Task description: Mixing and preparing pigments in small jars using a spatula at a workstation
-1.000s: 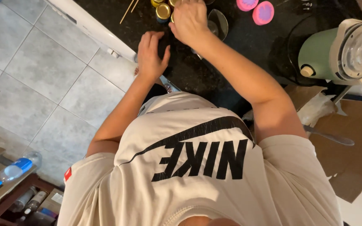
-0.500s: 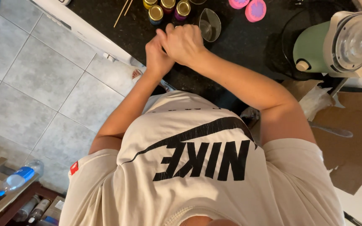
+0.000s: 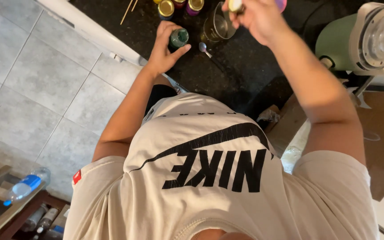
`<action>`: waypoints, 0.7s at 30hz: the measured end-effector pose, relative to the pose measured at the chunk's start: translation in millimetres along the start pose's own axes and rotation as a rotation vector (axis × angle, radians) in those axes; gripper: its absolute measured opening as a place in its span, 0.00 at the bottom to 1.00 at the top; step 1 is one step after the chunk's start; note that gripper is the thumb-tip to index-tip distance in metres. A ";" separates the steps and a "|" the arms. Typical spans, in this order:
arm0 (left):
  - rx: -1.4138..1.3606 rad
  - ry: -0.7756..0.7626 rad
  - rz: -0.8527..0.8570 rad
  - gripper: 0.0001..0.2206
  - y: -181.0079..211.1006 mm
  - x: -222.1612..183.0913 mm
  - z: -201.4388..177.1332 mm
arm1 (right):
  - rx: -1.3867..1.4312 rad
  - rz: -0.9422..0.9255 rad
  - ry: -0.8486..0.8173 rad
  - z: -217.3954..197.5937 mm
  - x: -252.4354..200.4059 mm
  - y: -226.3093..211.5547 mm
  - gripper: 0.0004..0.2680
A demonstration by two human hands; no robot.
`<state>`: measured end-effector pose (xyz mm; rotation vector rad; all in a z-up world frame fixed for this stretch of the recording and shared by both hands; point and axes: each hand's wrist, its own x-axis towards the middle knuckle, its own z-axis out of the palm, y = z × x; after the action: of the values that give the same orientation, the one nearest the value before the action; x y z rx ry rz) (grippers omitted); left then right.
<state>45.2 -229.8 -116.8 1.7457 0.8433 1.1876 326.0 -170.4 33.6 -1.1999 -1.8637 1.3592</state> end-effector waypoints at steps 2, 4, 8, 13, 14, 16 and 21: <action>0.081 0.016 0.043 0.17 0.2 2.2 4.5 | 0.588 0.310 -0.127 -17.8 -16.0 -1.1 0.09; 0.223 0.081 0.051 0.19 2.8 4.9 4.7 | 0.933 0.342 -0.235 -25.6 -23.8 7.6 0.09; 0.380 0.067 -0.060 0.20 -0.6 4.9 16.5 | 0.997 0.339 -0.251 -29.0 -32.1 14.2 0.11; 0.594 0.121 -0.044 0.33 -7.6 3.0 18.2 | -0.175 -0.174 0.101 -47.5 -40.2 84.6 0.09; 0.601 0.126 -0.052 0.33 -3.7 -1.3 12.7 | -0.169 -0.177 0.092 -38.8 -42.8 86.1 0.09; 0.404 0.141 -0.095 0.30 2.7 0.5 6.9 | -0.737 0.103 0.038 -30.8 -50.1 86.8 0.17; 0.357 0.533 0.004 0.07 14.6 21.6 -14.0 | -1.123 0.084 -0.070 -15.7 -52.9 142.5 0.20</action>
<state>40.0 -213.4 -92.7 1.7202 1.4384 1.6153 412.4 -196.2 -89.8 -1.7208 -2.7421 0.2709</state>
